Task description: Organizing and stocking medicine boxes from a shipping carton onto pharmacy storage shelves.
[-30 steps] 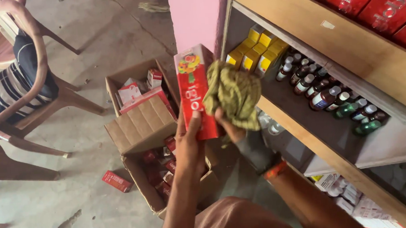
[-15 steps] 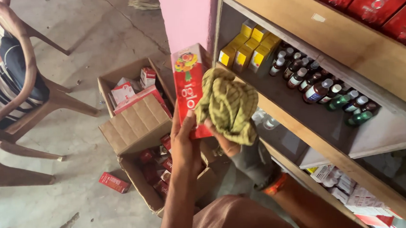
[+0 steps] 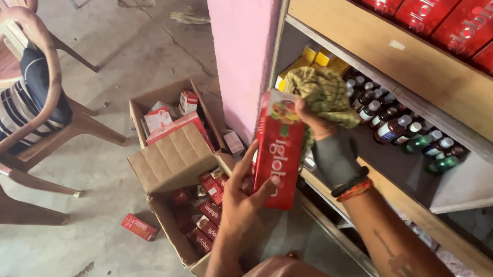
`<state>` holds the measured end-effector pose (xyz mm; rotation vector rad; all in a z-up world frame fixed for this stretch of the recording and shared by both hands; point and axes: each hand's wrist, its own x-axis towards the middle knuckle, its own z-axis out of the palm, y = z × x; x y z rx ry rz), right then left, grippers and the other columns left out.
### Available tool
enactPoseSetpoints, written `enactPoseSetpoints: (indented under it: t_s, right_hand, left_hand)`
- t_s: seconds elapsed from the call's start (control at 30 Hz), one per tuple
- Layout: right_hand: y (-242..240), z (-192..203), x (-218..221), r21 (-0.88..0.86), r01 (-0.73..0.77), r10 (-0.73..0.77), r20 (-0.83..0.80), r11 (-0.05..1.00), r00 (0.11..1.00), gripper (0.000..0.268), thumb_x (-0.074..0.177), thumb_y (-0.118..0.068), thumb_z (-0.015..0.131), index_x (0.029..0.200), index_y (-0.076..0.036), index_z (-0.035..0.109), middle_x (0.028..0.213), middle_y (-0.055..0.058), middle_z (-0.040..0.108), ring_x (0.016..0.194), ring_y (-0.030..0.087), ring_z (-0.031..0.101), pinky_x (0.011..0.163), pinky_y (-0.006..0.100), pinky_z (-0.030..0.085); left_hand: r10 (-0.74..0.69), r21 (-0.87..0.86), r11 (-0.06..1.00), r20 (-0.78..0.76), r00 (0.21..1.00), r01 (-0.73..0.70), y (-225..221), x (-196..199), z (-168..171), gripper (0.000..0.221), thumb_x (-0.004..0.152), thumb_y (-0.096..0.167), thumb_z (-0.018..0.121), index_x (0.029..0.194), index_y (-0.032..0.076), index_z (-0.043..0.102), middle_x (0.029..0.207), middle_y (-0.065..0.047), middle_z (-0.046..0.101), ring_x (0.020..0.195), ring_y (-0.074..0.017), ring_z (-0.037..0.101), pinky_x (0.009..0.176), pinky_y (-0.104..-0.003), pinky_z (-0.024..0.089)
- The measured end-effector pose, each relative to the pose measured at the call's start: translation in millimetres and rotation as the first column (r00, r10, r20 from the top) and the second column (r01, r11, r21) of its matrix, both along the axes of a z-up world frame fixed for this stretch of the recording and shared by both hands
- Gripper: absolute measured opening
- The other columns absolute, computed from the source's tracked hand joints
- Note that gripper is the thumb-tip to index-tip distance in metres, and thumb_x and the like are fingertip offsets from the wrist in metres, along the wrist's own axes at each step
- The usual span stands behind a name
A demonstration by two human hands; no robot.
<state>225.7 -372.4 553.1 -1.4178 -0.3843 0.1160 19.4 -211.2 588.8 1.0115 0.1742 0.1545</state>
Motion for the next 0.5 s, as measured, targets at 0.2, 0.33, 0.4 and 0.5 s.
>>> enactPoseSetpoints:
  t_s: [0.2,0.33,0.4,0.5]
  right_hand:
    - [-14.0,15.0,-32.2,0.108,-0.110,0.139,-0.322,0.988,0.937,0.049,0.085,-0.035,0.072,0.128,-0.011,0.069,0.122,-0.001,0.073,0.111,0.009,0.067,0.098,0.028,0.051]
    - [0.1,28.1,-74.5,0.309,0.004,0.145,-0.456,0.951,0.878,0.041,0.090,-0.035,0.072,0.119,-0.006,0.070,0.110,0.004,0.074,0.099,0.016,0.070,0.090,0.034,0.056]
    - [5.8,27.8,-85.0,0.419,0.131,0.099,-0.483,0.898,0.870,0.038,0.092,-0.033,0.073,0.123,-0.011,0.068,0.114,0.005,0.071,0.100,0.020,0.069,0.089,0.037,0.057]
    - [10.2,24.8,-96.7,0.533,0.211,0.212,-0.623,0.819,0.753,0.041,0.093,-0.042,0.068,0.124,-0.015,0.069,0.117,0.004,0.074,0.100,0.020,0.070,0.084,0.037,0.057]
  left_hand:
    - [0.045,0.454,0.891,-0.043,0.998,-0.021,40.8,-2.7,13.4,0.072,0.071,0.005,0.087,0.136,0.000,0.056,0.116,-0.012,0.069,0.101,-0.0192,0.071,0.086,-0.037,0.061]
    - [0.421,-0.070,0.904,-0.034,0.907,-0.422,56.8,5.6,-5.4,0.063,0.087,0.017,0.071,0.145,0.005,0.049,0.122,-0.012,0.063,0.107,-0.0256,0.070,0.093,-0.040,0.059]
    - [0.378,-0.486,0.830,0.132,0.916,-0.272,60.6,6.0,-21.9,0.068,0.096,0.041,0.068,0.147,0.002,0.044,0.123,-0.017,0.062,0.113,-0.0304,0.065,0.095,-0.048,0.056]
    - [0.276,-0.432,0.872,0.049,0.960,-0.229,34.5,-1.2,-50.3,0.086,0.090,0.057,0.068,0.150,0.002,0.042,0.129,-0.017,0.063,0.115,-0.0315,0.063,0.095,-0.048,0.054]
